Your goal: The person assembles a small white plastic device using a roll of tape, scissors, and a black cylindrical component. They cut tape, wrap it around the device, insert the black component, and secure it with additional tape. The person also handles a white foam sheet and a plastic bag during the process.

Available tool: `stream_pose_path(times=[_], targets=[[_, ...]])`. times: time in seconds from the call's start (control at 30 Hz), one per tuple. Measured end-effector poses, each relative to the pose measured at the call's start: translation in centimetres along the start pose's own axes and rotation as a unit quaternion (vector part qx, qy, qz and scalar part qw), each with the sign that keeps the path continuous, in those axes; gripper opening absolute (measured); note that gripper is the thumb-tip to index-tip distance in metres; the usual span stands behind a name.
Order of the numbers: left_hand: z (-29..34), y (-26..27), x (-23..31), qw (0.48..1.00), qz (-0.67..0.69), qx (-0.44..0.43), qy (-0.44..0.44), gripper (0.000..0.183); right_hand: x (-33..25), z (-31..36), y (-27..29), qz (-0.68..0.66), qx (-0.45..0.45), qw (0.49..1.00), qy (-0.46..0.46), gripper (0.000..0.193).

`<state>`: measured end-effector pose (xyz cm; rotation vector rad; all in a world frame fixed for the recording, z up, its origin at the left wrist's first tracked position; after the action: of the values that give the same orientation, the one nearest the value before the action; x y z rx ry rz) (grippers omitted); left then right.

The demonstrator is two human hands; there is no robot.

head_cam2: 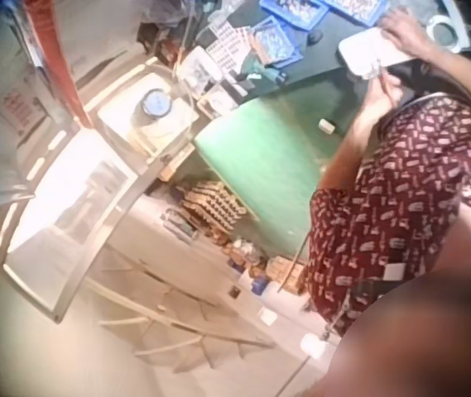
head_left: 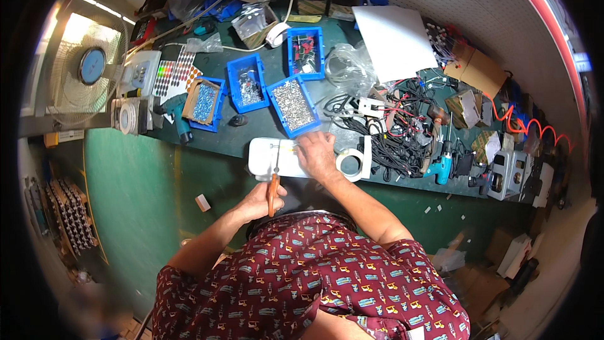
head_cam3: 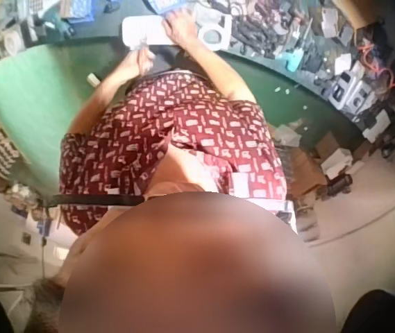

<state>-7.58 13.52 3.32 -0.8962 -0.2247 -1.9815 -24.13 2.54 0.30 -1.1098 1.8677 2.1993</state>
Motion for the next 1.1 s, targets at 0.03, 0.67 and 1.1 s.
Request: stream_pose_path(times=[0.03, 0.67, 1.1], targets=[[0.0, -0.3, -0.6, 0.999, 0.047, -0.022, 0.007, 0.030, 0.0, 0.0, 0.0, 0.000, 0.003, 1.000, 0.006, 0.022], [-4.0, -1.3, -0.7, 0.980, 0.171, -0.070, 0.076, 0.045, -0.6, 0.2, 0.5, -0.029, 0.034, 0.998, 0.039, 0.020], [-6.1, -0.7, -1.5, 0.981, 0.151, -0.083, 0.088, 0.042, -0.8, 0.4, 1.0, -0.052, 0.047, 0.996, 0.055, 0.016]])
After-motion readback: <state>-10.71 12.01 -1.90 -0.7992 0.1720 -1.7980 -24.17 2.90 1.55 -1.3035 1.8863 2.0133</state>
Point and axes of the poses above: each hand's wrist, its own z-axis away from the middle knuckle, its own y-axis out of the back of the hand, x = y × z, the point moved 6 cm from there along -z, towards the middle knuckle, and after that the axes turned 10 degrees about -x, right-handed, at the moved point
